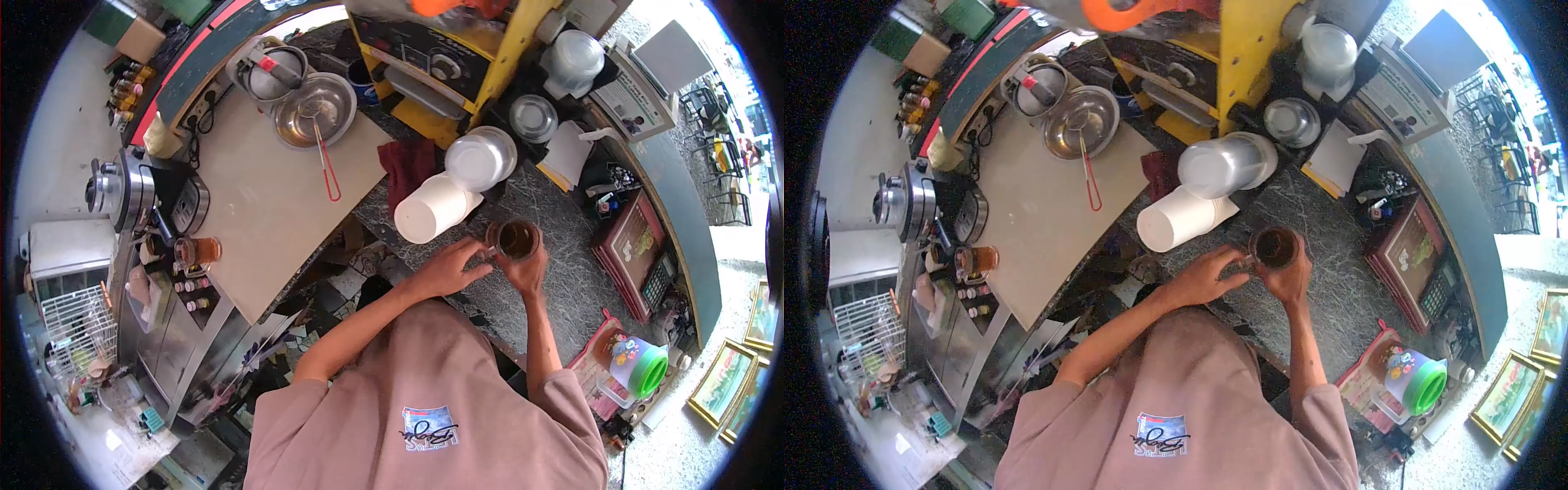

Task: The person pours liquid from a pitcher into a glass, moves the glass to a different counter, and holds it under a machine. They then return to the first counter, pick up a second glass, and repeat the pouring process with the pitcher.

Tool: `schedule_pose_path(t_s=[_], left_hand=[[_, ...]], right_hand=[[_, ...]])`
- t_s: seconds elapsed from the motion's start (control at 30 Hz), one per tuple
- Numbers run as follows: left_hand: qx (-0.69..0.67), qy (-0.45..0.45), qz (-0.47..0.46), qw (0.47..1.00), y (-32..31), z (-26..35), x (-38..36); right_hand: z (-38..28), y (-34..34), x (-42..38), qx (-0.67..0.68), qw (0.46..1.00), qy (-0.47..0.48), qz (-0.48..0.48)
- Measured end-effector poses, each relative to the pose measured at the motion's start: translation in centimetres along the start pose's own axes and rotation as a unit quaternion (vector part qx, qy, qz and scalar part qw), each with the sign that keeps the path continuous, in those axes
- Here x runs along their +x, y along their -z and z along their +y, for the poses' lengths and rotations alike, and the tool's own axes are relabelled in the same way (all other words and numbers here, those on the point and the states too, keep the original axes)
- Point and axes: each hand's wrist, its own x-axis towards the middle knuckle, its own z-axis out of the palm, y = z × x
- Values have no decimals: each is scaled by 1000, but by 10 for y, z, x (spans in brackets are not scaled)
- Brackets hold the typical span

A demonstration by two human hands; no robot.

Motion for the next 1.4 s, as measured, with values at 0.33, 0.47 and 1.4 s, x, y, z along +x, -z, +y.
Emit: schedule_pose_path(t_s=[0.33,0.47,1.4], left_hand=[[-49,1,-13,999,54,-10,-95],[-65,1,29,997,73,-31,-137],[-137,90,488,857,198,-104,-359]], right_hand=[[-54,-49,-57,28,997,64,-31],[-87,-85,-66,7,995,69,-69],[-315,-357,-72,126,868,334,-346]])
